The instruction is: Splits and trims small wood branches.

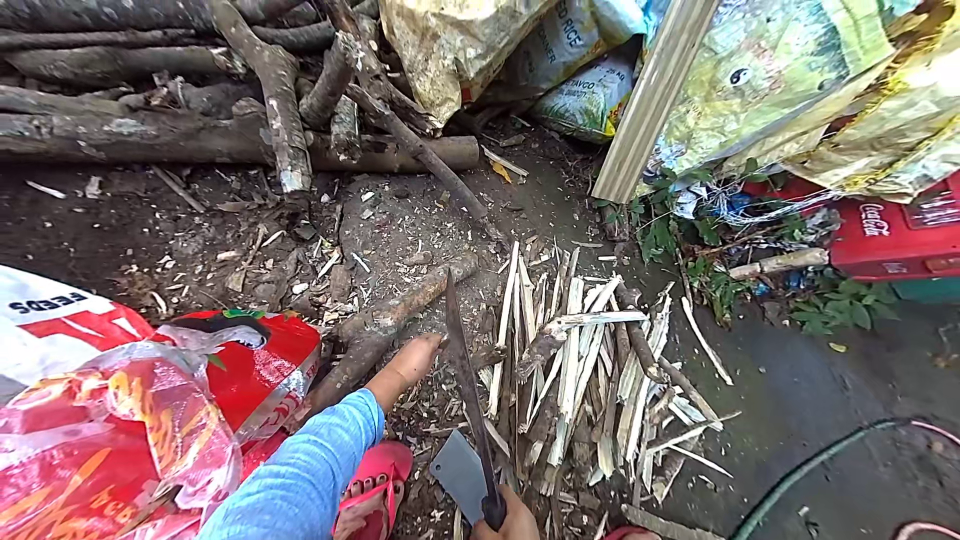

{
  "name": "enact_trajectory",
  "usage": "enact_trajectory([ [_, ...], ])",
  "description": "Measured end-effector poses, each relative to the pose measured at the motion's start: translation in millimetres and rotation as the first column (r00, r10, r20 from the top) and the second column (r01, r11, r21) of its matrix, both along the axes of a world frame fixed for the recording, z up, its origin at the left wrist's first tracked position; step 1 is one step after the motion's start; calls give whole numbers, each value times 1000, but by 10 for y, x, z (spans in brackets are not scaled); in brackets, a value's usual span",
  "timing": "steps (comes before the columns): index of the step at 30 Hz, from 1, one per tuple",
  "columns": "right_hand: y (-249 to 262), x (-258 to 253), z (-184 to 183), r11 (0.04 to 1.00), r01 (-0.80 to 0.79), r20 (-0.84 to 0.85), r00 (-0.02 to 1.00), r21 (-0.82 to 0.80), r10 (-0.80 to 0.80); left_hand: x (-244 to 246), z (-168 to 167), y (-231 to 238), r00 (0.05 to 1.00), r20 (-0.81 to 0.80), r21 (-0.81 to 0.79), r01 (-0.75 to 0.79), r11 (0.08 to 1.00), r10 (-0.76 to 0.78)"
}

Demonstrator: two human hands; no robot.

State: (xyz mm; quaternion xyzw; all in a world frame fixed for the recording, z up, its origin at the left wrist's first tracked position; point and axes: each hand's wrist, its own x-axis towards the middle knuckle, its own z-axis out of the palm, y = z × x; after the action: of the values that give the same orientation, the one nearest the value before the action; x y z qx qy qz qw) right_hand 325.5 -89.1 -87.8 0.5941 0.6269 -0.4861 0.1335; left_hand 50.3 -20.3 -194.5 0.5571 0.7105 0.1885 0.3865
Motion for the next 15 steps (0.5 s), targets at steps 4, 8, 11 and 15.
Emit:
enact_trajectory([
  [4,15,3,35,1000,-15,28,1000,17,15,13,33,-17,1000,-15,4,-13,1000,13],
  [8,35,-55,20,1000,-22,52,998,17,21,-10,-2,3,1000,-24,-26,-6,1000,6],
  [11,25,-33,31,998,-39,44,998,40,37,-23,61,-7,999,-24,16,-29,999,29],
  [15,53,-97,-48,1000,-12,57,998,17,11,-37,-54,42,1000,-20,-35,-12,999,11],
])
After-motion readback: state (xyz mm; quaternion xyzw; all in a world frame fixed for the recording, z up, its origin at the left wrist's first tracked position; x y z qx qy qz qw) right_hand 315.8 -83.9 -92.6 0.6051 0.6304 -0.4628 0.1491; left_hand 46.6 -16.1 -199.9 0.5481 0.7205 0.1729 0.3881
